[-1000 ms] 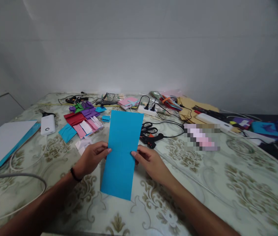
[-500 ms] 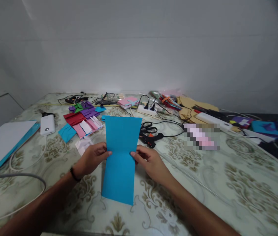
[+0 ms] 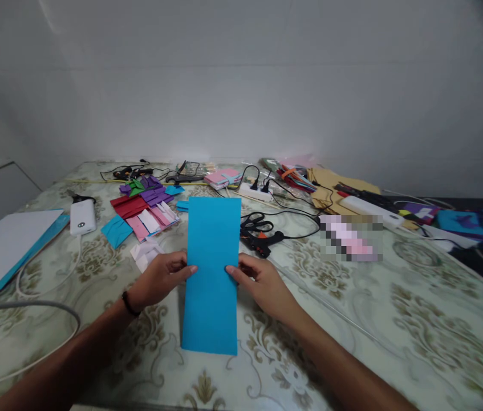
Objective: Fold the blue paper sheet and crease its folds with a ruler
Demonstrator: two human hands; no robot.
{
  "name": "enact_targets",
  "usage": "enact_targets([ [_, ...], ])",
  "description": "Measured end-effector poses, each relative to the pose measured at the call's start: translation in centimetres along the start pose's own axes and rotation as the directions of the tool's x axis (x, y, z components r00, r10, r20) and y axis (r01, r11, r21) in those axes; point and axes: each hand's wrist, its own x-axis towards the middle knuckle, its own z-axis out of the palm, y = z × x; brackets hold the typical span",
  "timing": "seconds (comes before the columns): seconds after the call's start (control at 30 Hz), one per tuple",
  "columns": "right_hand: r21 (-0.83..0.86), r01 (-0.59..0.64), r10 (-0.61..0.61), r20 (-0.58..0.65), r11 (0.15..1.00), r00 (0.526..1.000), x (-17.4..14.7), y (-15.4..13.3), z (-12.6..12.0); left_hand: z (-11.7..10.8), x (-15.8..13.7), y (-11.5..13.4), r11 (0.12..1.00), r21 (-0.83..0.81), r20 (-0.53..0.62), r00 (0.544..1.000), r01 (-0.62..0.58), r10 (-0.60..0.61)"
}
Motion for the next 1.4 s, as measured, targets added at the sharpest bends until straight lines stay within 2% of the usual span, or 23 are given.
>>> enact_targets([
  [0.17,0.153,0.025,-0.029,0.027,0.988,0.999,-0.1,-0.3,-0.2,-0.3,0.0,0.0,0.999,0.038,-0.126,0.992,-0.001,0.005],
  [0.27,0.221,0.031,-0.043,0.046,0.975,0.998,0.0,-0.3,-0.3,-0.5,0.0,0.0,0.999,0.034,-0.163,0.987,0.002,0.004],
  [0.4,0.337,0.001,-0.025,0.066,0.942,0.998,0.1,-0.2,-0.3,-0.6,0.0,0.1,1.000,-0.007,-0.152,0.988,0.021,-0.021],
  [0.53,0.383,-0.037,-0.005,0.110,0.923,0.994,-0.1,-0.3,-0.3,-0.5,0.1,0.2,0.995,-0.078,-0.087,0.994,0.066,-0.073],
  [0.73,0.393,-0.069,-0.013,0.201,0.917,0.979,-0.3,-0.8,-0.2,-0.2,0.1,0.1,0.974,-0.187,-0.011,0.991,0.128,-0.132],
  [0.93,0.351,-0.087,0.028,0.170,0.932,0.985,-0.4,-1.0,-0.1,-0.1,0.1,0.3,0.962,-0.229,-0.004,0.988,0.148,-0.153],
  [1.17,0.314,-0.124,0.071,0.175,0.941,0.982,-0.3,-0.2,0.3,0.3,0.3,0.2,0.940,-0.265,0.067,0.977,0.215,-0.205],
  [1.4,0.270,-0.095,0.035,0.219,0.958,0.975,-0.2,-0.6,0.6,0.9,0.3,-0.5,0.933,-0.280,0.056,0.974,0.228,-0.221],
])
